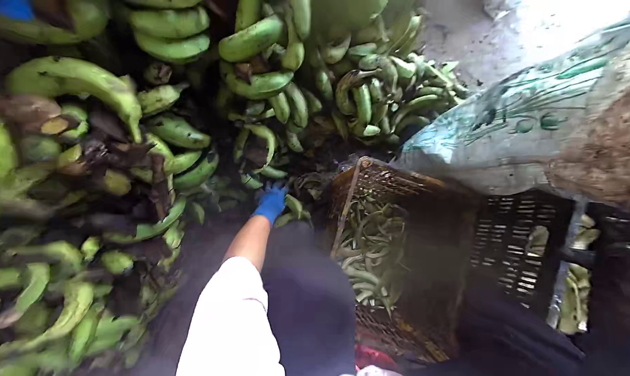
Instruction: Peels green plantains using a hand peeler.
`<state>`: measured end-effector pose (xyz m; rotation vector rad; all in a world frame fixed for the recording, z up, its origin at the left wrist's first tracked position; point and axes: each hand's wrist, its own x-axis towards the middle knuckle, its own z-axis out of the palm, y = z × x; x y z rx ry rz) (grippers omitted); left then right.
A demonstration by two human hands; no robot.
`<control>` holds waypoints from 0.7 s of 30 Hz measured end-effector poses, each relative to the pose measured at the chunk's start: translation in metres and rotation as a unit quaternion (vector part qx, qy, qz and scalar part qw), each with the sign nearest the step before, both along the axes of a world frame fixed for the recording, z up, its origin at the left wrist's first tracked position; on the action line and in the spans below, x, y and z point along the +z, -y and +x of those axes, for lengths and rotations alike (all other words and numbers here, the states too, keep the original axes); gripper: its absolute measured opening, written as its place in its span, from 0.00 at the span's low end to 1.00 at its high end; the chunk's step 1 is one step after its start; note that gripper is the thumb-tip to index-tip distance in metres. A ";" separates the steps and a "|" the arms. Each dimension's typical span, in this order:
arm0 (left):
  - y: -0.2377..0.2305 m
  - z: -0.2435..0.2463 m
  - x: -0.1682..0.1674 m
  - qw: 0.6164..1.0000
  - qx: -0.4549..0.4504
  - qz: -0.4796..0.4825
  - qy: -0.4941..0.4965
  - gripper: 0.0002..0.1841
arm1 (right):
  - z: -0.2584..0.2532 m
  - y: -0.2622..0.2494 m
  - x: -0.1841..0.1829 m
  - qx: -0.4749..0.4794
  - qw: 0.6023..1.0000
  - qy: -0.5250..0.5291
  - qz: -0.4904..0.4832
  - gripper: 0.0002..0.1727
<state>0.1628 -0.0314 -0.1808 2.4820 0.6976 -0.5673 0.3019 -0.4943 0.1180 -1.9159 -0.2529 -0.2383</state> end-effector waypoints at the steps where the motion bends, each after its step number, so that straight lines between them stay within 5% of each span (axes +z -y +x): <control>1: -0.002 -0.004 -0.016 1.000 -0.008 0.024 -0.018 0.36 | 0.000 0.005 -0.002 0.002 0.999 -0.023 -0.022 0.17; 5: -0.008 -0.012 -0.036 0.997 -0.025 0.065 -0.042 0.37 | 0.001 0.004 -0.004 -0.045 0.991 -0.048 -0.119 0.22; 13: -0.011 -0.030 0.013 0.982 0.093 -0.018 0.165 0.27 | 0.000 0.007 -0.008 0.009 0.998 -0.070 0.004 0.19; 17: -0.014 -0.025 0.106 0.952 0.126 -0.046 0.277 0.23 | -0.020 0.005 0.000 0.047 0.988 -0.110 0.098 0.24; 21: 0.009 -0.017 0.244 0.858 0.117 -0.201 0.459 0.30 | -0.038 0.007 0.012 0.082 0.945 -0.176 0.265 0.23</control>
